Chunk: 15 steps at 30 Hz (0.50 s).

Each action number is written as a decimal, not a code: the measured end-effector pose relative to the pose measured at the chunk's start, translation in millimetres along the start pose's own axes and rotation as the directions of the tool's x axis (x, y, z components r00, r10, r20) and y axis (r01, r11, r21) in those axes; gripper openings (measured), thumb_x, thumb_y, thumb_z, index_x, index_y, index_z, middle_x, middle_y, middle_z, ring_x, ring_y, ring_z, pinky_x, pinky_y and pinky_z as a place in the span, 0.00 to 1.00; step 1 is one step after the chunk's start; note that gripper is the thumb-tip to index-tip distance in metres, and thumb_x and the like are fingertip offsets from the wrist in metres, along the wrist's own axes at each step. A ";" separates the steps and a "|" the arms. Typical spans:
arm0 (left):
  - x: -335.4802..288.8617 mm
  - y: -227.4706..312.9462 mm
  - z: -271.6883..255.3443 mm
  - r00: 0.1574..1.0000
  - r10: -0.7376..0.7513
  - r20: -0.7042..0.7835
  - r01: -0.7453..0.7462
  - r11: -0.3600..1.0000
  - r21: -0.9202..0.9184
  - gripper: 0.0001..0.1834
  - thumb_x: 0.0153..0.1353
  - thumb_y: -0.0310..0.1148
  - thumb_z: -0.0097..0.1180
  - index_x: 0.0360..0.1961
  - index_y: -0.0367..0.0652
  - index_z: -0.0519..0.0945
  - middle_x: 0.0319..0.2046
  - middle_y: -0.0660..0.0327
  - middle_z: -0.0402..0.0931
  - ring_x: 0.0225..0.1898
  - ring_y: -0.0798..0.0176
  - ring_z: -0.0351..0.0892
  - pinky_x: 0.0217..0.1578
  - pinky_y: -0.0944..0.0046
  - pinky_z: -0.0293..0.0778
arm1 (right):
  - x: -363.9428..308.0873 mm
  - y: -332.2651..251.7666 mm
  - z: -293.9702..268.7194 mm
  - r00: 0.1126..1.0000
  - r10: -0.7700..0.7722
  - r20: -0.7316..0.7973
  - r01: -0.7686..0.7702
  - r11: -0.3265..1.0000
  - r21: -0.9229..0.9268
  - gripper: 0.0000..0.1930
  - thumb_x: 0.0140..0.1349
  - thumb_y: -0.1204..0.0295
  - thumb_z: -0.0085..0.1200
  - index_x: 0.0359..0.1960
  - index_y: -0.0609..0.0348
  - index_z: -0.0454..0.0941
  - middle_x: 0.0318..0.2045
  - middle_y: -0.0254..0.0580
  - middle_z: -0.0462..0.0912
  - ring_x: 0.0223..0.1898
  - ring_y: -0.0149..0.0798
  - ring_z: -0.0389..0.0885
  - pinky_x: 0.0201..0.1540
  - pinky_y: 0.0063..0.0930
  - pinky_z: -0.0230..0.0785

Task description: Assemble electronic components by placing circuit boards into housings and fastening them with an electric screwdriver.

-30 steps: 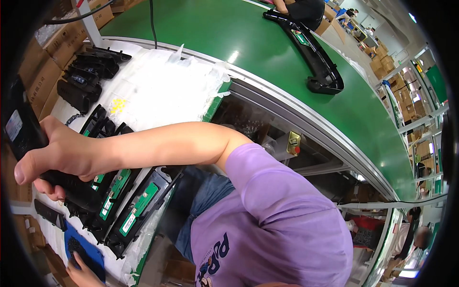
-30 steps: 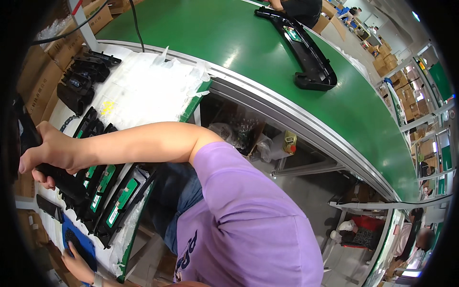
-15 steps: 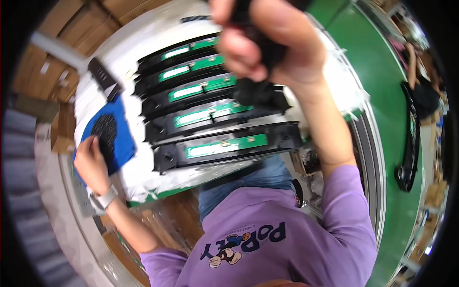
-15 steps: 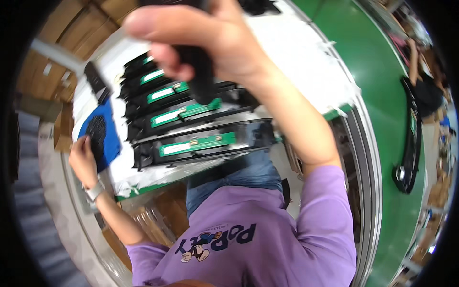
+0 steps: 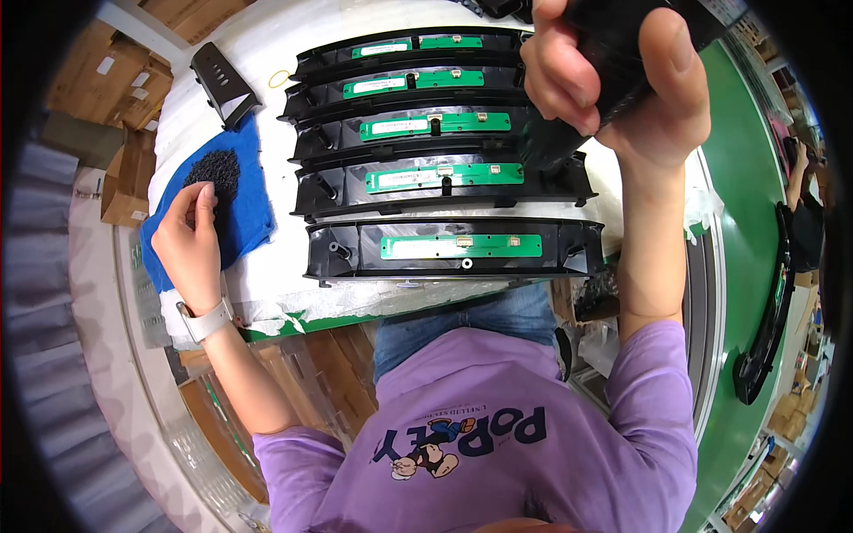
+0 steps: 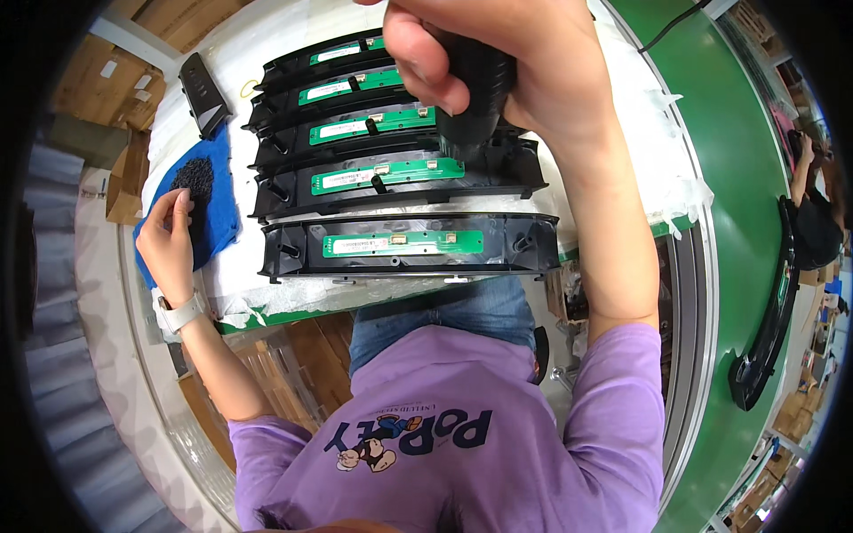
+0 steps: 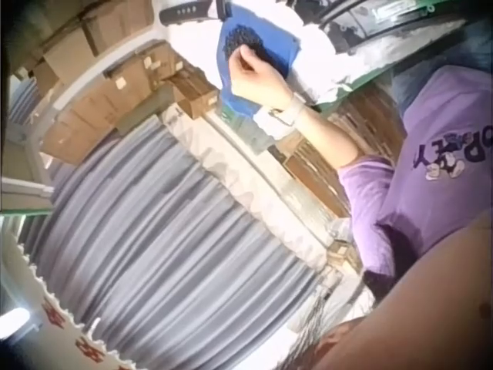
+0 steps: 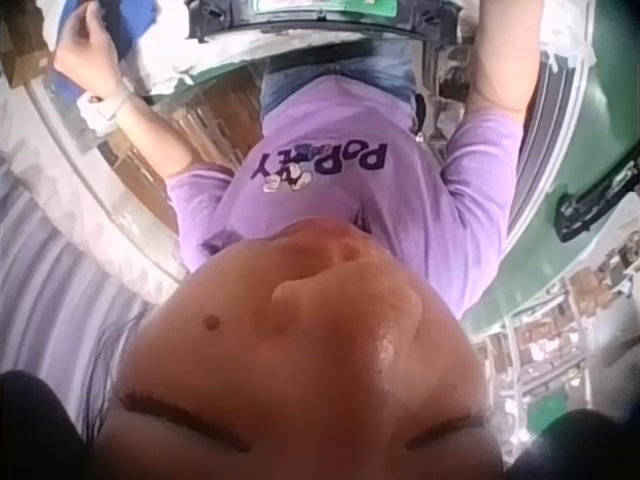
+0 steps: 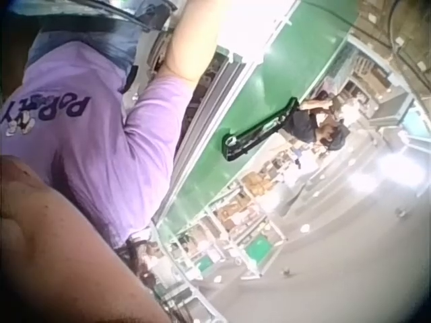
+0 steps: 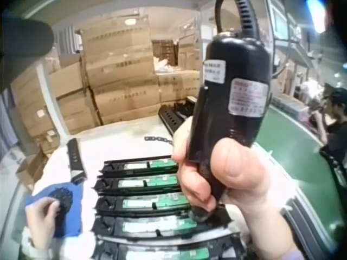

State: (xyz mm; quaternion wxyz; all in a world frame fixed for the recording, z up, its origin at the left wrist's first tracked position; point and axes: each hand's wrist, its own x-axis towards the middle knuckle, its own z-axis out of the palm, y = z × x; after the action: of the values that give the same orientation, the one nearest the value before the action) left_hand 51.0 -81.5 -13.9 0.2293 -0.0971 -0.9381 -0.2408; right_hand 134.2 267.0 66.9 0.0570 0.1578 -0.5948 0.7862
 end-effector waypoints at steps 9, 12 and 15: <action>-7.3 22.2 10.0 0.981 0.020 0.194 0.061 0.914 -0.402 0.07 0.61 0.29 0.58 0.35 0.34 0.81 0.25 0.66 0.77 0.28 0.76 0.72 0.32 0.76 0.69 | 6.1 20.9 -25.2 0.961 -0.144 0.236 0.184 0.971 -0.156 0.34 0.62 0.42 0.42 0.48 0.69 0.65 0.19 0.31 0.67 0.14 0.23 0.59 0.18 0.17 0.52; -12.6 43.0 11.8 0.956 0.036 0.291 0.164 0.756 -0.633 0.07 0.61 0.27 0.57 0.36 0.33 0.81 0.30 0.64 0.79 0.32 0.75 0.75 0.36 0.75 0.71 | 2.7 14.2 -19.3 0.967 -0.130 0.218 0.167 0.973 -0.157 0.35 0.60 0.40 0.46 0.48 0.66 0.65 0.20 0.29 0.67 0.15 0.23 0.60 0.22 0.19 0.56; -17.7 90.8 10.2 0.929 0.095 0.359 0.230 0.613 -0.756 0.07 0.61 0.26 0.56 0.36 0.34 0.81 0.31 0.63 0.80 0.34 0.73 0.77 0.37 0.74 0.72 | 5.0 11.6 -15.3 0.985 -0.154 0.080 0.163 0.980 -0.113 0.34 0.56 0.41 0.54 0.44 0.64 0.67 0.15 0.36 0.70 0.12 0.32 0.67 0.14 0.23 0.58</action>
State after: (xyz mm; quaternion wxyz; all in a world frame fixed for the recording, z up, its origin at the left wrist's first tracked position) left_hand 89.2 0.9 6.7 -0.0238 -0.1943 -0.7651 -0.6134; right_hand 123.5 277.8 54.1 0.1077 0.2287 -0.6280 0.7361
